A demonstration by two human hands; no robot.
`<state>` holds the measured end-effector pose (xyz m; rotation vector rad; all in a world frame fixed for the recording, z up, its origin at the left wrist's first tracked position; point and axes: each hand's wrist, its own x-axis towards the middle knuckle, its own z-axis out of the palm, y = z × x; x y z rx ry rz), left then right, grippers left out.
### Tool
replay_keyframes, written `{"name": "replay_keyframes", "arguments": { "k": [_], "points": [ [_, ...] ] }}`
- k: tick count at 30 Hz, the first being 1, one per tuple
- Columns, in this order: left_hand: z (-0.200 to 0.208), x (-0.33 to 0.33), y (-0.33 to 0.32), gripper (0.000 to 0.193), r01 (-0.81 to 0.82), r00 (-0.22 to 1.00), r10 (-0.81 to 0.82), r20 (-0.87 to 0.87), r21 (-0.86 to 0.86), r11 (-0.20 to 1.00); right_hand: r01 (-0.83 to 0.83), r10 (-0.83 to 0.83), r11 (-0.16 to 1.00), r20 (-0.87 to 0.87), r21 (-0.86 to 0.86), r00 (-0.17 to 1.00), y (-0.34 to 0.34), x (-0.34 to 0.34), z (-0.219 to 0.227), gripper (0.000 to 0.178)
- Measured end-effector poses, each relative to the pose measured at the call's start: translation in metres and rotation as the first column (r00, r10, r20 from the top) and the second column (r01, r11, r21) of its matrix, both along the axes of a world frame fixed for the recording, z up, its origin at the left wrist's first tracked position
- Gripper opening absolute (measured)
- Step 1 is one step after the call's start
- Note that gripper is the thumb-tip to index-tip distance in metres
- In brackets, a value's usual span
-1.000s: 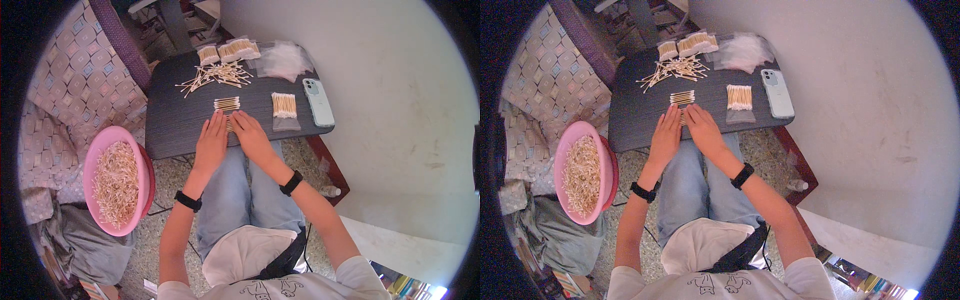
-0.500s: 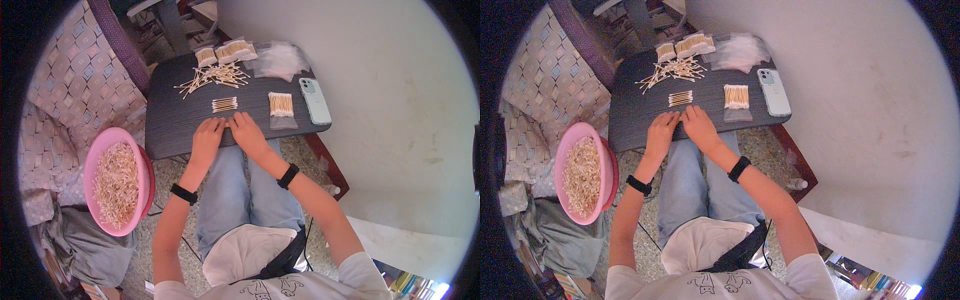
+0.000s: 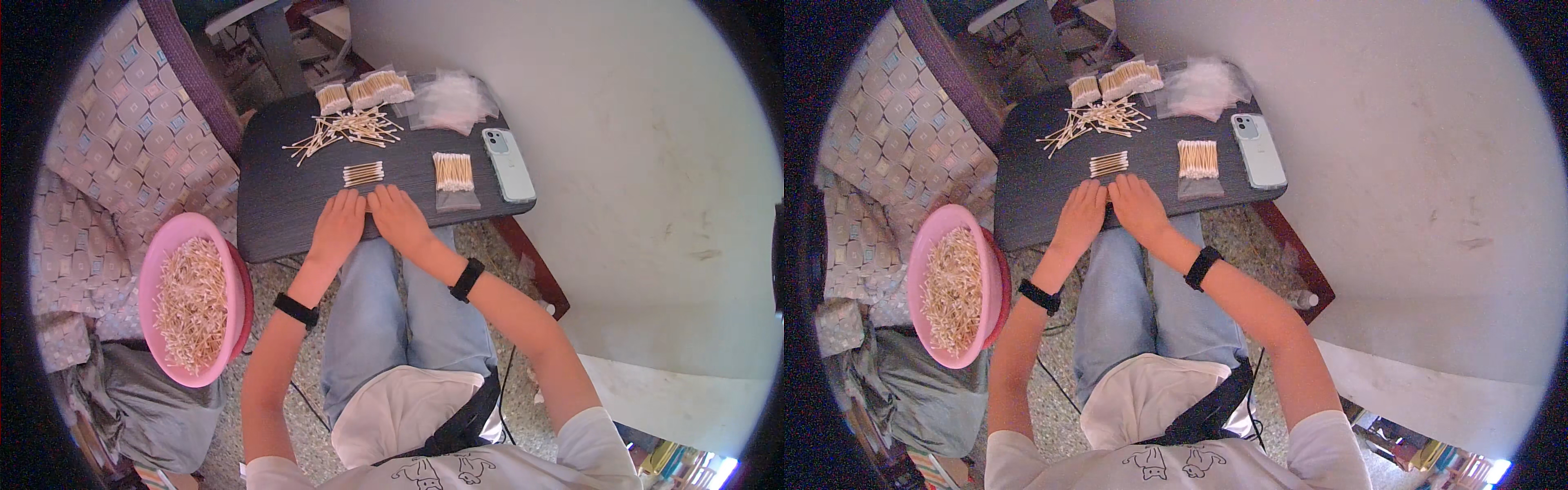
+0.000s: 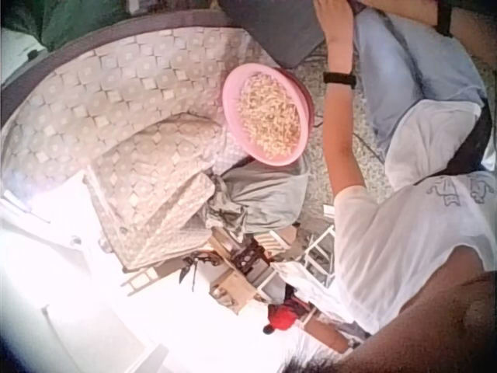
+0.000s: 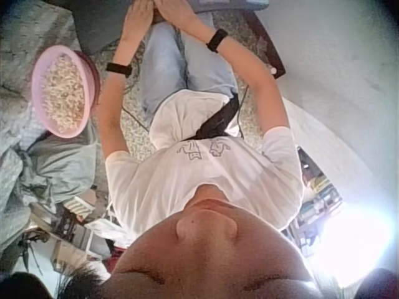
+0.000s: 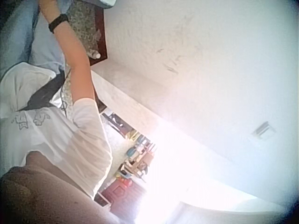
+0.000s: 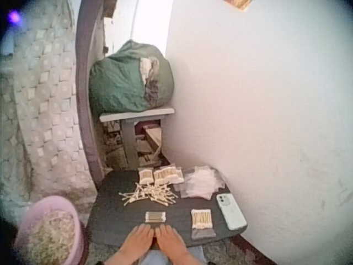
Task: The recorder is packaging cotton swabs into small plastic bags.
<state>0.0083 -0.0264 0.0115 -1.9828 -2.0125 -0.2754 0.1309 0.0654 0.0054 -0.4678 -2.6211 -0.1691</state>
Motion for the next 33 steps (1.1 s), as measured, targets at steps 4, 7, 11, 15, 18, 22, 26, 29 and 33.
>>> {"name": "replay_keyframes", "arguments": {
  "k": [4,7,11,15,18,22,26,29,33],
  "points": [
    [0.005,0.003,-0.009,0.016,0.042,0.997,-0.041,-0.07,0.011,0.999,-0.05,0.048,0.997,-0.035,-0.057,0.998,-0.009,0.013,0.003,0.009],
    [0.024,0.013,-0.031,0.018,0.121,0.991,-0.115,0.066,-0.092,0.988,-0.088,0.087,0.965,-0.014,-0.246,0.996,-0.027,0.039,0.012,0.01],
    [0.038,0.037,-0.055,0.024,0.253,0.881,-0.072,0.467,-0.337,0.907,-0.099,0.186,0.696,0.045,-0.712,0.982,-0.045,0.082,0.027,0.017],
    [0.041,0.051,-0.071,0.025,0.354,0.843,-0.19,0.503,-0.253,0.9,-0.243,0.292,0.521,-0.096,-0.818,0.951,-0.051,0.103,0.054,0.026],
    [0.043,0.064,-0.071,0.032,0.362,0.849,-0.223,0.48,-0.219,0.906,0.026,0.287,0.205,0.086,-0.978,0.954,-0.051,0.111,0.062,0.03],
    [0.045,0.077,-0.065,0.034,0.295,0.598,-0.089,0.797,-0.116,0.948,-0.189,0.144,0.253,-0.156,-0.949,0.977,-0.053,0.125,0.054,0.024],
    [0.031,0.094,-0.055,0.045,0.03,-0.218,-0.14,0.966,0.15,0.988,-0.17,0.087,0.265,-0.152,-0.949,0.985,-0.065,0.126,0.061,0.024],
    [0.031,0.103,-0.048,0.048,0.045,-0.274,-0.086,0.958,0.102,0.994,-0.174,0.067,0.305,-0.162,-0.936,0.985,-0.071,0.124,0.06,0.023],
    [0.04,0.116,-0.043,0.048,-0.023,-0.284,-0.07,0.956,0.066,0.998,-0.174,0.078,0.279,-0.159,-0.944,0.984,-0.071,0.129,0.061,0.023]
  ]
}}
